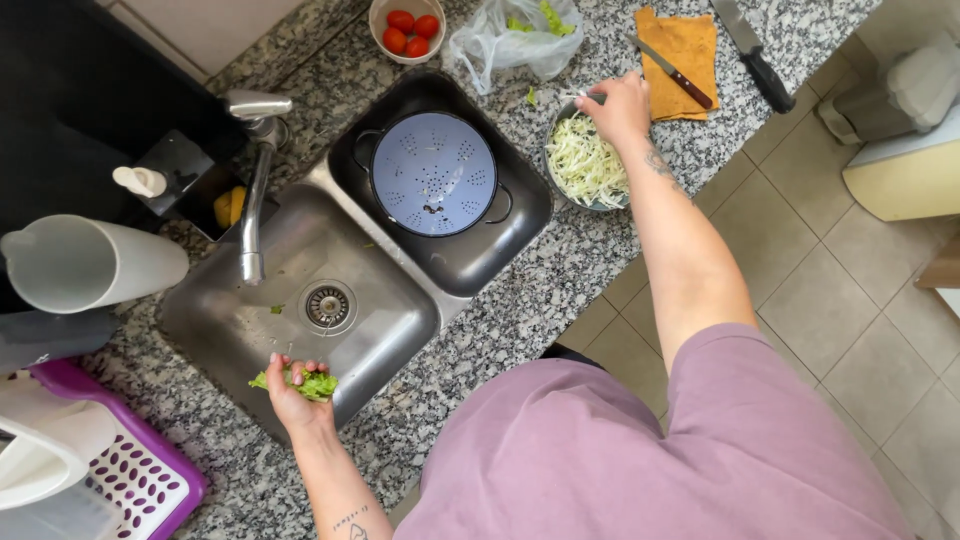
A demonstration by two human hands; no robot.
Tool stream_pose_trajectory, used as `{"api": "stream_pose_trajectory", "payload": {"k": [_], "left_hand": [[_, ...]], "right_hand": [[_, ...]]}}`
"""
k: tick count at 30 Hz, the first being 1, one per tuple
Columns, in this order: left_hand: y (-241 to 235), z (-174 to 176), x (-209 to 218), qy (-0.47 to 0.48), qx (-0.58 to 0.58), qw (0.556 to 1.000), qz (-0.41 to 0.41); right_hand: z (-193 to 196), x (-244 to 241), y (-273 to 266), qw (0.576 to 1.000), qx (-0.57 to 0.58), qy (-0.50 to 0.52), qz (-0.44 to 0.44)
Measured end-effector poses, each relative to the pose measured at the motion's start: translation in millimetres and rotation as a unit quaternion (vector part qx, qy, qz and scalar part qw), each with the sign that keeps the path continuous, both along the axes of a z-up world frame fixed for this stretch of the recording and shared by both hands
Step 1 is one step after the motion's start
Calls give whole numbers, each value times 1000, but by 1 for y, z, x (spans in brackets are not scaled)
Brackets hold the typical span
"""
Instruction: The person washes lettuce leaves under running water in a kitchen sink, tears them into smaller pieces, and places them into a bowl containing shredded cabbage. The person then wipes their hands with a paper towel and disposes of it in a trash bin.
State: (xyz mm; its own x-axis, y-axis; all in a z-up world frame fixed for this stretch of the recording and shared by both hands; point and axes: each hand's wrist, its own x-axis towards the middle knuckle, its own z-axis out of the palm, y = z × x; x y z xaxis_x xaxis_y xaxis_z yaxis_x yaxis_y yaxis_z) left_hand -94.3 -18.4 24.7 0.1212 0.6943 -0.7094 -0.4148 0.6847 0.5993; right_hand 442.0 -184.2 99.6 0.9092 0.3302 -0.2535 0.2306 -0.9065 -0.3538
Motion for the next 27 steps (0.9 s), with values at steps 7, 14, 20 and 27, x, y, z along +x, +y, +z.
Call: {"api": "stream_pose_trajectory", "payload": {"k": [7,14,20,27], "left_hand": [[-2,27,27,25,-9,1000,-11],[-2,22,24,13,10,999,-34],[7,20,30,97,16,995,2],[30,59,42,126,119,983,59]], "right_hand": [[7,2,-20,978,158,-98,93],[62,-28,-33,912,-328,-43,241],[60,-86,57,875,-94,-210,426],[32,-184,201,785,123,-198,574]]}}
